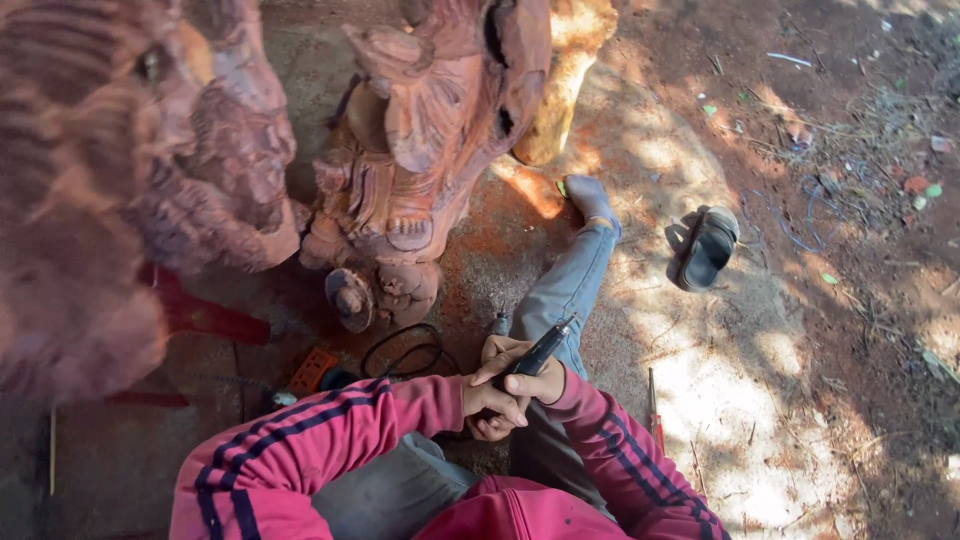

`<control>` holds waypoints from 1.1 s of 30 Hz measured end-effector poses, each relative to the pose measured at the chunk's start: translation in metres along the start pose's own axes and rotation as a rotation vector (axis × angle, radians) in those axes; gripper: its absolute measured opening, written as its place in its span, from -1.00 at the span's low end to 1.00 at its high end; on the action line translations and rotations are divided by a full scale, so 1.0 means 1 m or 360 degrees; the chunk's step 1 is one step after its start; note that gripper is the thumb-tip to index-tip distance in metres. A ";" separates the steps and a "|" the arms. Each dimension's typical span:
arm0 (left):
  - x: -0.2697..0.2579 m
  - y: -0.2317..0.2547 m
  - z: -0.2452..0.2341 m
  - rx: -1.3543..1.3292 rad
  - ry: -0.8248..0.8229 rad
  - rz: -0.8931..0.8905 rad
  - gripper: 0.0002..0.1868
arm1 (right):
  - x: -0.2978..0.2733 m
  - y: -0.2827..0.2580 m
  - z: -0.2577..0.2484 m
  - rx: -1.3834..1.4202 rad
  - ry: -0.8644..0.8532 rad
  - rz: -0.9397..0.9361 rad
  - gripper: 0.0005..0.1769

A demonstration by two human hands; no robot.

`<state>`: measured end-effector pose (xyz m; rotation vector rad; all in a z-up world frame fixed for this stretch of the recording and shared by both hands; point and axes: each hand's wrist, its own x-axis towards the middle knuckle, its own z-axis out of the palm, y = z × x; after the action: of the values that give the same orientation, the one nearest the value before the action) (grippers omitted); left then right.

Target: Carving intricate details into a large wooden sculpture using a handheld rotary power tool.

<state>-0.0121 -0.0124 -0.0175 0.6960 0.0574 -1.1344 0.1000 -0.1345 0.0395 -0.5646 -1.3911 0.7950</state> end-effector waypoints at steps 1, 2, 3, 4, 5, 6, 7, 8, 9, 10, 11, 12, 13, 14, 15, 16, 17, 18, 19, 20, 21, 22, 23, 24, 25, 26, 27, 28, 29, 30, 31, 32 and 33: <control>0.000 -0.002 0.000 -0.0059 -0.0151 -0.0020 -0.70 | 0.002 -0.002 0.002 0.0047 -0.0058 -0.0018 -0.54; -0.001 -0.005 -0.001 -0.0117 -0.0301 -0.0040 -0.68 | 0.004 -0.003 0.004 0.0097 -0.0117 -0.0037 -0.53; -0.002 -0.002 0.006 -0.0120 -0.0290 -0.0014 -0.68 | 0.007 -0.006 0.005 0.0110 -0.0141 -0.0033 -0.53; -0.004 0.000 0.013 -0.0128 -0.0421 -0.0036 -0.74 | 0.009 -0.008 0.007 0.0130 -0.0240 -0.0081 -0.51; -0.007 0.002 0.019 -0.0135 -0.0553 -0.0058 -0.78 | 0.013 -0.009 0.010 0.0151 -0.0337 -0.0129 -0.49; -0.005 0.005 0.025 -0.0150 -0.0534 -0.0008 -0.78 | 0.008 -0.013 0.011 0.0188 -0.0377 -0.0118 -0.49; -0.004 0.007 0.031 0.0117 -0.0331 0.0110 -0.80 | 0.005 -0.017 0.013 0.0210 -0.0291 -0.0029 -0.47; -0.007 0.010 0.037 0.0378 -0.0099 0.0252 -0.77 | 0.006 -0.020 0.013 0.0240 -0.0240 0.0068 -0.44; -0.011 0.014 0.044 0.0359 -0.0053 0.0327 -0.77 | 0.001 -0.016 0.012 0.0285 -0.0315 0.0086 -0.44; -0.016 0.015 0.051 0.0730 0.0317 0.0494 -0.66 | -0.003 -0.011 0.010 0.0174 -0.0152 -0.0025 -0.45; -0.024 0.016 0.056 0.1083 0.0714 0.0632 -0.52 | -0.006 -0.005 0.008 0.0065 0.0014 -0.0136 -0.44; -0.050 0.024 0.077 0.1034 0.0786 0.0713 -0.52 | -0.010 -0.005 0.011 0.0123 -0.0078 -0.0097 -0.44; -0.078 0.030 0.098 0.1542 0.1135 0.0415 -0.32 | -0.012 -0.005 0.013 0.0231 0.0067 -0.0062 -0.40; -0.105 0.037 0.118 0.2035 0.1458 0.0032 -0.07 | -0.016 -0.007 0.013 0.0311 0.0232 -0.0032 -0.36; -0.121 0.021 0.098 0.1984 0.1528 0.0073 -0.07 | -0.017 -0.009 0.011 0.0343 0.0160 0.0002 -0.36; -0.136 0.007 0.078 0.1938 0.1764 0.0484 -0.30 | -0.019 -0.011 0.010 0.0505 0.0324 0.0057 -0.36; -0.152 -0.006 0.059 0.1872 0.1988 0.0901 -0.52 | -0.020 -0.014 0.007 0.0662 0.0491 0.0117 -0.35; -0.182 -0.019 0.060 0.1860 0.2017 0.0920 -0.52 | -0.017 -0.015 0.008 0.0667 0.0460 0.0128 -0.35; -0.212 -0.031 0.061 0.1672 0.2351 0.0925 -0.60 | -0.014 -0.016 0.007 0.0833 0.0568 0.0138 -0.39; -0.240 -0.041 0.061 0.1474 0.2658 0.0918 -0.67 | -0.014 -0.019 0.006 0.0990 0.0692 0.0139 -0.42; -0.266 -0.057 0.059 0.1471 0.2670 0.0933 -0.67 | -0.014 -0.020 0.001 0.0986 0.0675 0.0143 -0.42; -0.292 -0.071 0.056 0.0880 0.2857 0.1003 -0.66 | -0.016 -0.022 -0.003 0.0980 0.0627 0.0121 -0.37; -0.318 -0.084 0.052 0.0270 0.2982 0.1054 -0.64 | -0.016 -0.023 -0.009 0.0973 0.0578 0.0099 -0.30; -0.338 -0.106 0.054 0.0278 0.2975 0.1068 -0.64 | -0.017 -0.026 -0.013 0.0960 0.0574 0.0094 -0.30; -0.359 -0.128 0.055 0.0033 0.3152 0.1382 -0.63 | -0.017 -0.028 -0.018 0.0898 0.0518 0.0094 -0.30; -0.381 -0.146 0.054 -0.0222 0.3297 0.1700 -0.61 | -0.018 -0.030 -0.023 0.0833 0.0467 0.0086 -0.29; -0.424 -0.165 0.001 -0.0205 0.3285 0.1712 -0.61 | -0.015 -0.033 -0.020 0.0818 0.0468 0.0074 -0.29; -0.457 -0.182 -0.049 -0.0758 0.3346 0.1959 -0.72 | -0.013 -0.037 -0.017 0.0815 0.0498 0.0047 -0.34; -0.471 -0.193 -0.102 -0.1338 0.3342 0.2182 -0.79 | -0.012 -0.041 -0.015 0.0812 0.0528 0.0020 -0.37; -0.488 -0.207 -0.127 -0.1305 0.3319 0.2188 -0.79 | -0.012 -0.042 -0.015 0.0788 0.0540 -0.0003 -0.37; -0.503 -0.218 -0.153 -0.0987 0.3752 0.2132 -0.79 | -0.013 -0.044 -0.016 0.0835 0.0573 -0.0029 -0.36; -0.522 -0.215 -0.181 -0.0582 0.4145 0.2054 -0.77 | -0.019 -0.047 -0.014 0.0869 0.0627 -0.0083 -0.35; -0.526 -0.222 -0.176 -0.0504 0.4098 0.2076 -0.77 | -0.013 -0.050 -0.017 0.0832 0.0660 -0.0135 -0.35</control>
<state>-0.3813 0.4546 -0.0622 1.1153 1.5841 1.4981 0.1242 -0.1741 0.0677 -0.2383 -0.7778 0.8732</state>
